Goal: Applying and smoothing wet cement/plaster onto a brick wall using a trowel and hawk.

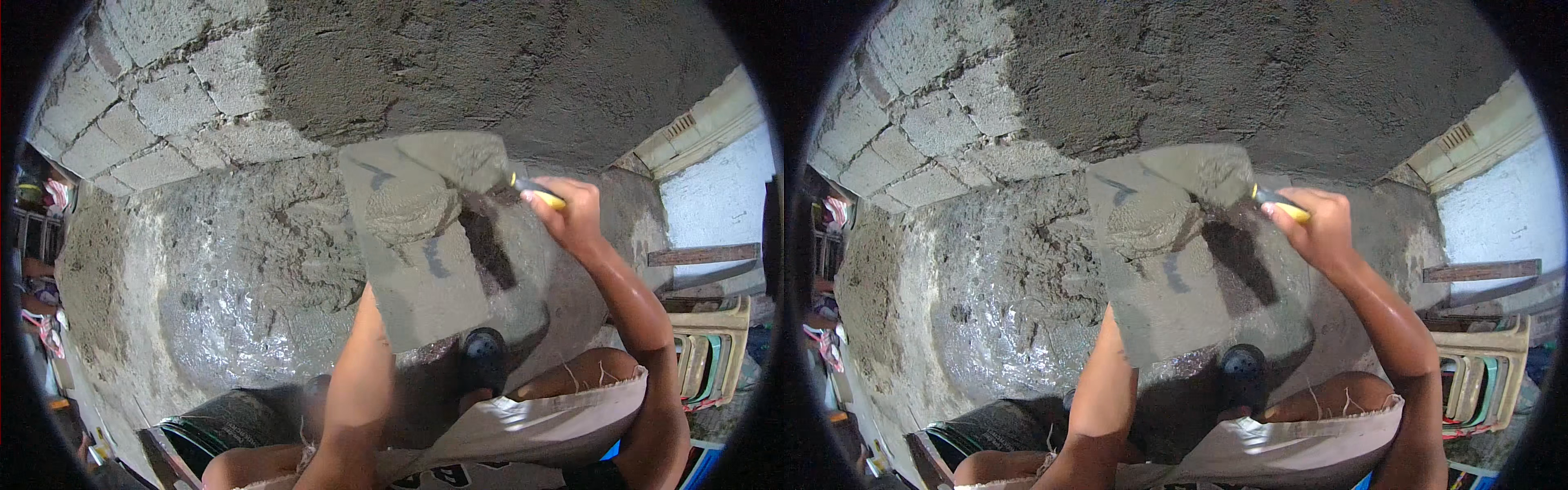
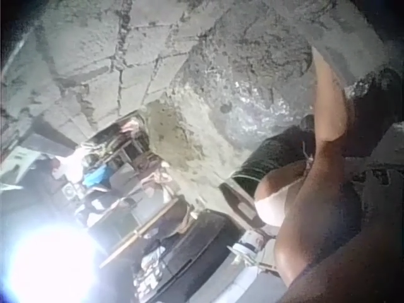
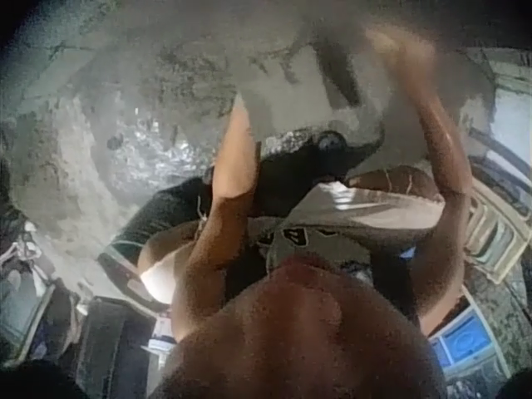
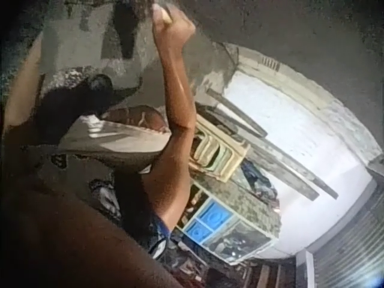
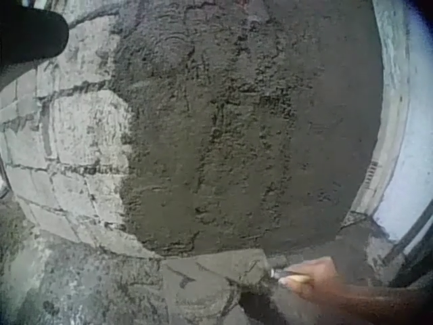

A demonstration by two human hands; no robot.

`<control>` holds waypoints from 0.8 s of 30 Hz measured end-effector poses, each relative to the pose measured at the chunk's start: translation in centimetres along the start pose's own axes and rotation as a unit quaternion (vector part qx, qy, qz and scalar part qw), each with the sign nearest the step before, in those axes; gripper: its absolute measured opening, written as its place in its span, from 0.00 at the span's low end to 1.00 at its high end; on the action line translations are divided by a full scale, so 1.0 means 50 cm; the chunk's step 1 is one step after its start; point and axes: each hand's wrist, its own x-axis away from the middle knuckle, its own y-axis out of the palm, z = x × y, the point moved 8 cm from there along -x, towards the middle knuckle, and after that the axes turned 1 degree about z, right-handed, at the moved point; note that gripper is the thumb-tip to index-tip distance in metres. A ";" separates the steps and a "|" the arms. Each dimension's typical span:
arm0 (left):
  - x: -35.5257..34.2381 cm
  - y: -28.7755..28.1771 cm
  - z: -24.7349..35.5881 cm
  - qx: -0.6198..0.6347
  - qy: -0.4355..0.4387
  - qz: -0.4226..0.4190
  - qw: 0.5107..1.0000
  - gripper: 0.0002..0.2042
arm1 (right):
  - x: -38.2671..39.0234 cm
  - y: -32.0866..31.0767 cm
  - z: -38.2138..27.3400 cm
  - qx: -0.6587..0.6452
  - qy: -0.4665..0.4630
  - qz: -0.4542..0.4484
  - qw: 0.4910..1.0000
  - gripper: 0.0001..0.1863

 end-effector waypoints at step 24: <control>-0.092 0.038 -0.038 0.007 0.043 0.020 0.999 0.27 | 0.043 -0.024 -0.251 0.183 -0.124 -0.119 0.968 0.21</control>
